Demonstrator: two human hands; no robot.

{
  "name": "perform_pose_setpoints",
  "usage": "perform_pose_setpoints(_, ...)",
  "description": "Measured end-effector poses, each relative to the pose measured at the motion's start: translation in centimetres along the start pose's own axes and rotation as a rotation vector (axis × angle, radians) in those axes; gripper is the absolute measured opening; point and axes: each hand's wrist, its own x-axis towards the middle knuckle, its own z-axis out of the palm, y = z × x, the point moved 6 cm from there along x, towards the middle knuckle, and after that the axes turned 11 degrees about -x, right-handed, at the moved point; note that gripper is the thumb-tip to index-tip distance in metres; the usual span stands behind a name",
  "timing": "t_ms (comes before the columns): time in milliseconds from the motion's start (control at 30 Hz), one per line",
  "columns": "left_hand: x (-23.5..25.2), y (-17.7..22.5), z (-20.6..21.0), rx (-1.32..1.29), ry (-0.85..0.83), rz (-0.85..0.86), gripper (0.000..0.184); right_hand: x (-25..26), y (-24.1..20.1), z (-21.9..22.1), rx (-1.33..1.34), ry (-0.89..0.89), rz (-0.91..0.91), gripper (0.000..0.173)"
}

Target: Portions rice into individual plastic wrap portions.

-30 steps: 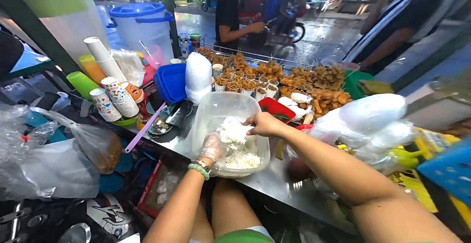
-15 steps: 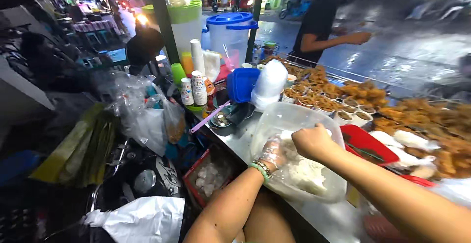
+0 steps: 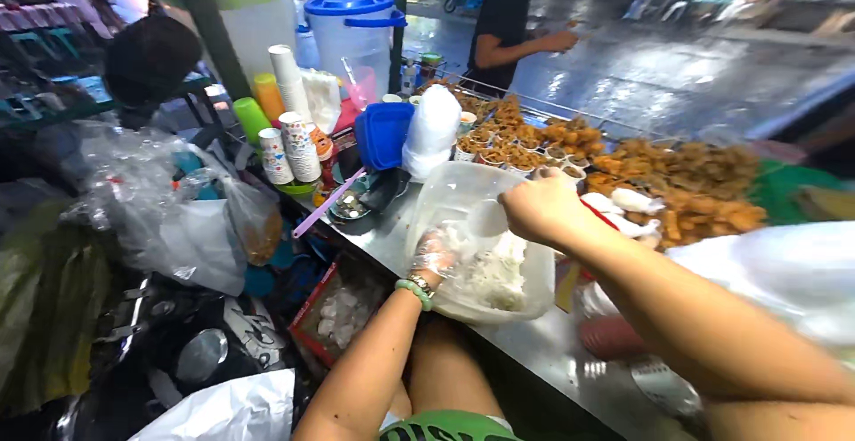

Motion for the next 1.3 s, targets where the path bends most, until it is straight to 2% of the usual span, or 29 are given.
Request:
perform_pose_setpoints(133, 0.5, -0.2, -0.2, 0.006, 0.016, -0.02, 0.065, 0.4, 2.6, 0.5, 0.034, 0.092, 0.106, 0.011)
perform_pose_setpoints(233, 1.0, -0.9, -0.3, -0.063, 0.052, 0.007, 0.067, 2.6, 3.7, 4.0, 0.092, 0.094, 0.146, 0.014)
perform_pose_setpoints(267, 1.1, -1.1, -0.3, -0.074, 0.06, 0.016, 0.068, 3.6, 3.9, 5.7, 0.118, 0.088, 0.135, 0.02)
perform_pose_setpoints(367, 1.3, -1.3, -0.3, -0.098, 0.069, 0.037, 0.067, 5.6, 4.4, 9.6, 0.19, 0.094, 0.096, 0.06)
perform_pose_setpoints(400, 1.3, -1.3, -0.3, -0.132, 0.08, 0.048, 0.064, 5.7, 4.4, 9.9, 0.219, 0.127, 0.088, 0.063)
perform_pose_setpoints(500, 1.4, -1.5, -0.2, -0.265, 0.083, 0.059, 0.059, 4.9, 3.1, 8.9, 0.408, 0.296, 0.038, 0.047)
perform_pose_setpoints(567, 1.4, -1.5, -0.1, -0.35, 0.091, 0.067, 0.055, 5.2, 1.1, 10.0, 0.631, 0.137, -0.04, 0.052)
perform_pose_setpoints(633, 1.1, -1.3, -0.3, -0.347, 0.11, 0.062, 0.047, 5.7, -1.1, 11.8, 0.762, -0.008, -0.147, 0.045)
perform_pose_setpoints(733, 0.6, -0.4, -1.8, -0.114, 0.131, 0.1, 0.038, 5.3, -1.3, 11.4, 0.885, -0.003, -0.092, 0.031)
perform_pose_setpoints(833, 0.3, 0.9, -3.6, 0.164, 0.072, 0.085, 0.04, 4.6, -0.3, 10.4, 1.192, 0.025, 0.051, 0.022)
perform_pose_setpoints(900, 0.0, 2.0, -4.3, 0.214, 0.042, 0.033, 0.04, 3.9, -0.7, 10.4, 1.401, -0.011, 0.1, 0.017)
perform_pose_setpoints(1000, -1.1, 4.0, -4.7, 0.016, 0.094, 0.094, 0.035, 2.5, -1.0, 9.0, 1.595, 0.09, 0.103, 0.011)
perform_pose_setpoints(1100, -2.1, 4.7, -4.6, -0.24, 0.084, 0.176, 0.034, 1.1, -1.0, 8.3, 1.691, 0.155, 0.092, 0.013)
perform_pose_setpoints(1200, -2.8, 4.6, -5.4, -0.504, 0.123, 0.191, 0.03, -0.4, -0.2, 7.3, 1.845, 0.358, 0.112, 0.018)
perform_pose_setpoints(1267, -3.8, 5.3, -5.4, -0.686, 0.114, 0.184, 0.028, -1.3, -1.3, 6.7, 1.932, 0.341, -0.034, 0.021)
perform_pose_setpoints(1300, -4.6, 5.8, -5.1, -0.741, 0.091, 0.192, 0.027, -1.7, -2.3, 6.6, 1.929, 0.291, -0.148, 0.032)
